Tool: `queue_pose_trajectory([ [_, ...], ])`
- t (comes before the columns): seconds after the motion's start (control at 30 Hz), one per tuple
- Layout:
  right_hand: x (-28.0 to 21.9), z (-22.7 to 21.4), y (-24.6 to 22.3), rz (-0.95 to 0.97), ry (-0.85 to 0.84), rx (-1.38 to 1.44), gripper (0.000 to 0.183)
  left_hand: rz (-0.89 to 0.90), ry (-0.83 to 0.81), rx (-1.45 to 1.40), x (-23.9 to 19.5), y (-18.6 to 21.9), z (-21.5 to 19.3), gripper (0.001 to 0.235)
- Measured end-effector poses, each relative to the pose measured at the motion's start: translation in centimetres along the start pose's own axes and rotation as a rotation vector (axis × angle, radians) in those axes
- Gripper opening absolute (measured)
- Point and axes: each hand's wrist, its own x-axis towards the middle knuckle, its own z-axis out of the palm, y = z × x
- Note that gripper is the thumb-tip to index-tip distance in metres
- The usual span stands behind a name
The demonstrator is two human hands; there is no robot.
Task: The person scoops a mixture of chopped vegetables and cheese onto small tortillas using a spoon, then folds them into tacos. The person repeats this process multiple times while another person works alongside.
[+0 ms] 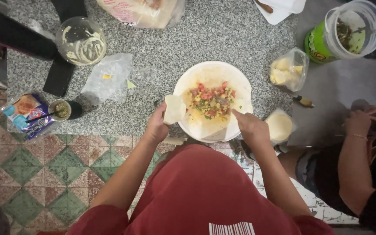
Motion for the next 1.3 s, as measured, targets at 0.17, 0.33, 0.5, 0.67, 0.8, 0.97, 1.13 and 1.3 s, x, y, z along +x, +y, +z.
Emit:
queue_pose_trajectory([
  [0.17,-2.2,2.6,2.5,0.516,-0.162,0.504,0.034,0.011,-0.018,-0.012,0.9,-0.4,-1.2,0.048],
  [0.33,-0.5,2.7,2.0,0.847,-0.37,0.944,0.04,0.032,-0.033,-0.043,-1.1,0.4,-0.1,0.046],
  [0.5,0.7,-0.2,-1.1,0.91,-0.258,1.337,0.04,0.042,-0.025,-0.094,-1.7,0.5,-0.1,0.043],
  [0.67,4.0,-6.9,-4.1,0.667,-0.571,0.724,0.043,0.035,-0.06,-0.118,-1.4,0.3,-0.8,0.041],
  [0.8,-2.1,1.9,-4.1,0.143,-0.227,0.139,0.061,0.067,-0.087,-0.071,-1.9,0.5,-1.2,0.042],
  [0.97,-0.9,-2.0,-3.6,0.142,-0.279,0.258,0.046,0.028,-0.084,-0.14,-2.2,0.9,-0.6,0.043],
  [1.13,2.1,-3.3,-3.9,0.108,-0.191,0.072,0.042,0.008,-0.08,-0.157,-2.0,0.7,-1.0,0.044],
  [1.3,4.6,1.2,-6.0,0.061,-0.14,0.06,0.043,-0.002,-0.072,-0.128,-1.1,-0.1,-2.0,0.046],
])
